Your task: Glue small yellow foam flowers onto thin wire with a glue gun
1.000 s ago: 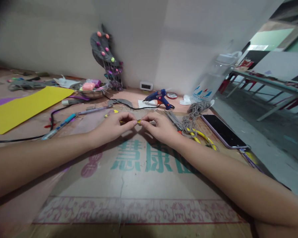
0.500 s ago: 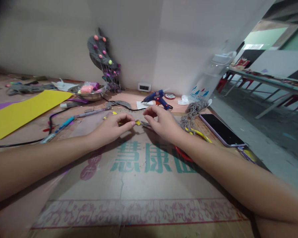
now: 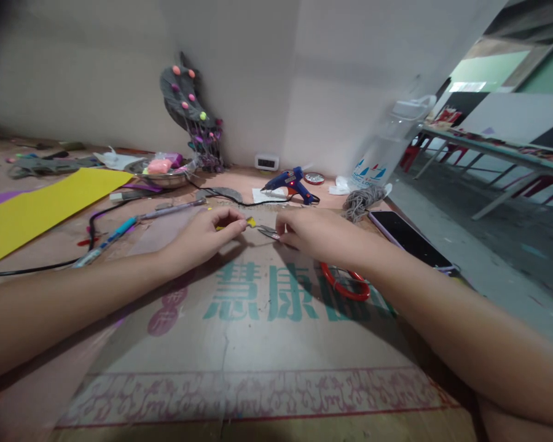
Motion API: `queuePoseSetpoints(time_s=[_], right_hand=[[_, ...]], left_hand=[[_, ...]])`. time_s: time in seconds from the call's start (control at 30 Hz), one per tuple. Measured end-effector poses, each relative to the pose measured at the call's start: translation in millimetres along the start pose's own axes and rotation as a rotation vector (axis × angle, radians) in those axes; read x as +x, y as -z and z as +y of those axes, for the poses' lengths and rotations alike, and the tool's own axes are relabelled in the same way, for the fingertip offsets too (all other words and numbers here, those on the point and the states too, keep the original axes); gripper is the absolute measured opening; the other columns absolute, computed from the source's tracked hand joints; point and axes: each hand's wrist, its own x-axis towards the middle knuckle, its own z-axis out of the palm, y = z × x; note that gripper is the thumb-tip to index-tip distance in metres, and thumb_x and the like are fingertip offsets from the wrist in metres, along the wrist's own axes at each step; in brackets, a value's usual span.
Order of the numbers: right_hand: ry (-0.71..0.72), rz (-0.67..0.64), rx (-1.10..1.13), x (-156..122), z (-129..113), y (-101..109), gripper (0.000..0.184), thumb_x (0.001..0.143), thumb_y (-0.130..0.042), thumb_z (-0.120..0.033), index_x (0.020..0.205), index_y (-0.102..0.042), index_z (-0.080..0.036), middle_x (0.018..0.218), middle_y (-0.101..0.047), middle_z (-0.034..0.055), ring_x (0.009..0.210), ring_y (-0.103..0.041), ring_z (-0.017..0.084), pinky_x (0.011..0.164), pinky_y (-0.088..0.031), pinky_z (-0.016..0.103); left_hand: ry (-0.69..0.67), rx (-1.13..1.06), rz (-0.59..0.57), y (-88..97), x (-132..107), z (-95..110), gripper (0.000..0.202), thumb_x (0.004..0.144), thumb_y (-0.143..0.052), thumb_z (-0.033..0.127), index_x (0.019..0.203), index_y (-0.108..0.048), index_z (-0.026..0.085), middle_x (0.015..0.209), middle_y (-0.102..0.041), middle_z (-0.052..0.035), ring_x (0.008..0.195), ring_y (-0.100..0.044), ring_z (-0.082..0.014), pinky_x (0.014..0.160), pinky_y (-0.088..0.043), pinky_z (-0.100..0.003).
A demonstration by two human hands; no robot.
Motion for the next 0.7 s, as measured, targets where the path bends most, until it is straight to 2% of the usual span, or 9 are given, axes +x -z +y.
queuePoseSetpoints(time_s=[0.07, 0.13, 0.17, 0.23, 0.3, 0.33, 0.43, 0.53, 0.7], right_hand=[[-0.017, 0.072, -0.01, 3, 4, -6, 0.017, 0.086, -0.053, -0.023, 0.084, -0.07, -0.024, 0.073, -0.068, 0.0026, 0.058, -0.053, 0.016, 0.054, -0.029, 0.029], [0.021, 0.077, 0.003, 6, 10, -12, 0.02, 0.086, -0.054, -0.022, 0.08, -0.072, -0.023, 0.073, -0.07, 0.0037, 0.06, -0.056, 0.018, 0.056, -0.031, 0.029], [0.038, 0.081, 0.011, 6, 13, -14, 0.019, 0.086, -0.055, -0.023, 0.085, -0.074, -0.024, 0.076, -0.071, 0.0043, 0.063, -0.058, 0.019, 0.057, -0.033, 0.029], [0.042, 0.108, 0.015, 6, 17, -17, 0.027, 0.086, -0.058, -0.025, 0.108, -0.072, -0.025, 0.085, -0.073, 0.0054, 0.068, -0.062, 0.021, 0.059, -0.036, 0.03], [0.026, 0.135, 0.02, 4, 19, -19, 0.048, 0.085, -0.06, -0.028, 0.132, -0.059, -0.026, 0.093, -0.074, 0.0066, 0.071, -0.064, 0.022, 0.061, -0.038, 0.03], [0.032, 0.138, 0.028, 4, 20, -19, 0.053, 0.084, -0.061, -0.029, 0.137, -0.055, -0.026, 0.097, -0.074, 0.0071, 0.073, -0.064, 0.023, 0.062, -0.039, 0.03], [0.05, 0.12, 0.058, 3, 21, -23, 0.049, 0.078, -0.069, -0.036, 0.126, -0.061, -0.026, 0.103, -0.072, 0.0065, 0.08, -0.066, 0.024, 0.064, -0.041, 0.03], [0.027, 0.07, 0.064, 3, 21, -25, 0.034, 0.074, -0.072, -0.033, 0.106, -0.065, -0.025, 0.091, -0.072, 0.0034, 0.073, -0.063, 0.021, 0.058, -0.037, 0.027], [0.033, 0.02, 0.045, -2, 13, -22, 0.023, 0.078, -0.063, -0.026, 0.101, -0.062, -0.025, 0.083, -0.07, 0.0025, 0.064, -0.058, 0.018, 0.054, -0.033, 0.027]], left_hand=[[0.0, -0.001, 0.001, 0.1, 0, 0, 0.019, 0.087, -0.055, 0.034, 0.082, -0.061, 0.017, 0.083, -0.065, -0.0018, 0.077, -0.058, -0.0155, 0.072, -0.044, -0.027], [-0.004, -0.001, 0.001, 0.2, 0, 0, 0.019, 0.087, -0.055, 0.034, 0.082, -0.061, 0.017, 0.083, -0.065, -0.0019, 0.077, -0.058, -0.0157, 0.072, -0.044, -0.027], [-0.007, -0.004, -0.002, 0.2, 0, 0, 0.019, 0.087, -0.055, 0.034, 0.082, -0.061, 0.017, 0.083, -0.065, -0.0019, 0.077, -0.058, -0.0157, 0.072, -0.044, -0.027], [-0.011, -0.014, -0.005, -0.1, 1, -1, 0.018, 0.087, -0.055, 0.033, 0.083, -0.061, 0.017, 0.083, -0.065, -0.002, 0.077, -0.058, -0.0154, 0.072, -0.044, -0.027], [-0.014, -0.023, -0.005, -0.4, 1, -1, 0.018, 0.088, -0.055, 0.032, 0.083, -0.061, 0.016, 0.083, -0.065, -0.0021, 0.077, -0.058, -0.0148, 0.071, -0.044, -0.027], [-0.014, -0.022, -0.004, -0.6, 0, -2, 0.018, 0.088, -0.055, 0.032, 0.083, -0.062, 0.016, 0.083, -0.065, -0.0021, 0.077, -0.058, -0.0146, 0.071, -0.044, -0.027], [-0.015, -0.013, -0.011, -0.6, 0, -2, 0.019, 0.088, -0.055, 0.033, 0.082, -0.062, 0.016, 0.082, -0.065, -0.0016, 0.077, -0.058, -0.0145, 0.071, -0.044, -0.027], [-0.017, -0.02, -0.02, -0.5, 0, -2, 0.02, 0.088, -0.054, 0.034, 0.083, -0.061, 0.016, 0.081, -0.063, -0.0013, 0.077, -0.058, -0.0145, 0.071, -0.043, -0.027], [-0.014, -0.008, -0.019, -0.2, 0, -2, 0.019, 0.088, -0.055, 0.033, 0.083, -0.061, 0.016, 0.082, -0.064, -0.0017, 0.078, -0.058, -0.0153, 0.073, -0.044, -0.027]])
